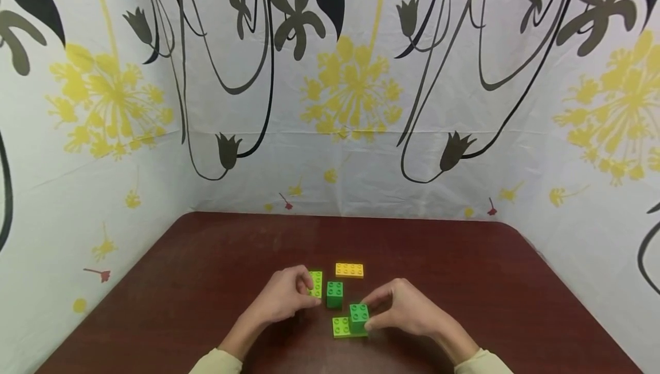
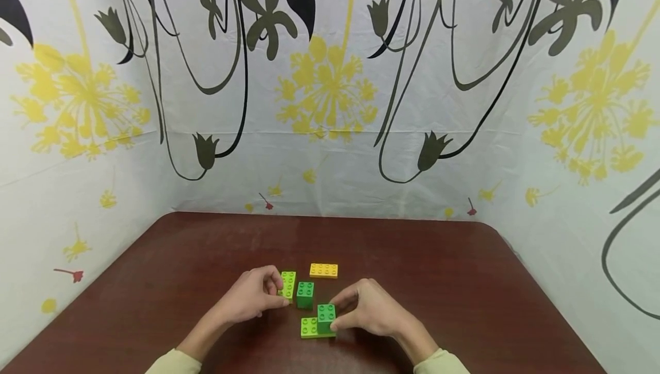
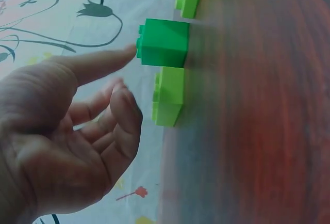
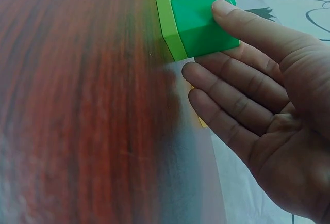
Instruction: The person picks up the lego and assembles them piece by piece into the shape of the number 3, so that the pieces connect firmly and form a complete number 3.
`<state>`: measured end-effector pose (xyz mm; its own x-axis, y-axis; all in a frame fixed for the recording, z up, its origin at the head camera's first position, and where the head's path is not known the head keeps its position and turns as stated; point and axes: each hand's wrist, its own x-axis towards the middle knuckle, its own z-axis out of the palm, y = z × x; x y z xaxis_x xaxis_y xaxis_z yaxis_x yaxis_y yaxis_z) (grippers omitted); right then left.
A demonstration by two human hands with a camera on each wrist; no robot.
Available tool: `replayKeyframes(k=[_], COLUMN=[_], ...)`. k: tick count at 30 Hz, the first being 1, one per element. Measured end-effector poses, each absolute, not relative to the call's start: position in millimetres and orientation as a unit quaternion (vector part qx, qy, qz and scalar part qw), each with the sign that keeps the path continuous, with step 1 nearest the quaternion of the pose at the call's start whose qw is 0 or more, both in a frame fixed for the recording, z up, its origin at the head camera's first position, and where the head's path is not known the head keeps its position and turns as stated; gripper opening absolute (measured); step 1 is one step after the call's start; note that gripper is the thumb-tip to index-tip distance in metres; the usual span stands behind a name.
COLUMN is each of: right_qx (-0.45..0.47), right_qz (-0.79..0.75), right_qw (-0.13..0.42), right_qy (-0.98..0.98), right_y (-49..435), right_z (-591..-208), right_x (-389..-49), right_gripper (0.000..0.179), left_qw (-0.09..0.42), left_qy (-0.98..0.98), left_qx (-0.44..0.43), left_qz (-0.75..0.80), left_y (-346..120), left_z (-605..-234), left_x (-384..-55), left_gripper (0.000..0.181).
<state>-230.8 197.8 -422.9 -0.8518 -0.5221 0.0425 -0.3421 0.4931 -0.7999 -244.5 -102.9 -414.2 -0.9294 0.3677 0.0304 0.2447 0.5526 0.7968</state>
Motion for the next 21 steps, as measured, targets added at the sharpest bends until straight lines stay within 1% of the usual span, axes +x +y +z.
replayKeyframes(k=[4, 15, 21], right_qx=[-0.25, -0.252, -0.249], right_qz=[-0.439, -0.439, -0.438], right_qw=[0.107, 0.108, 0.104], right_qy=[0.856, 0.856, 0.858], right_y=[197.7, 196.5, 197.0], right_z=[-422.7, -421.5, -422.7], right_x=[-230.7, -230.3, -230.0], right_gripper=[0.03, 0.03, 0.03], left_qw=[0.058, 0.063, 0.059], left_qy=[0.887, 0.894, 0.903], left_qx=[0.139, 0.073, 0.061], left_qz=[0.437, 0.437, 0.42], left_y=[-101.6, -98.5, -93.8], left_z=[-418.9, -428.5, -434.9], left_x=[-246.3, -250.4, -253.1], left_gripper=[0.038, 0.058, 0.061])
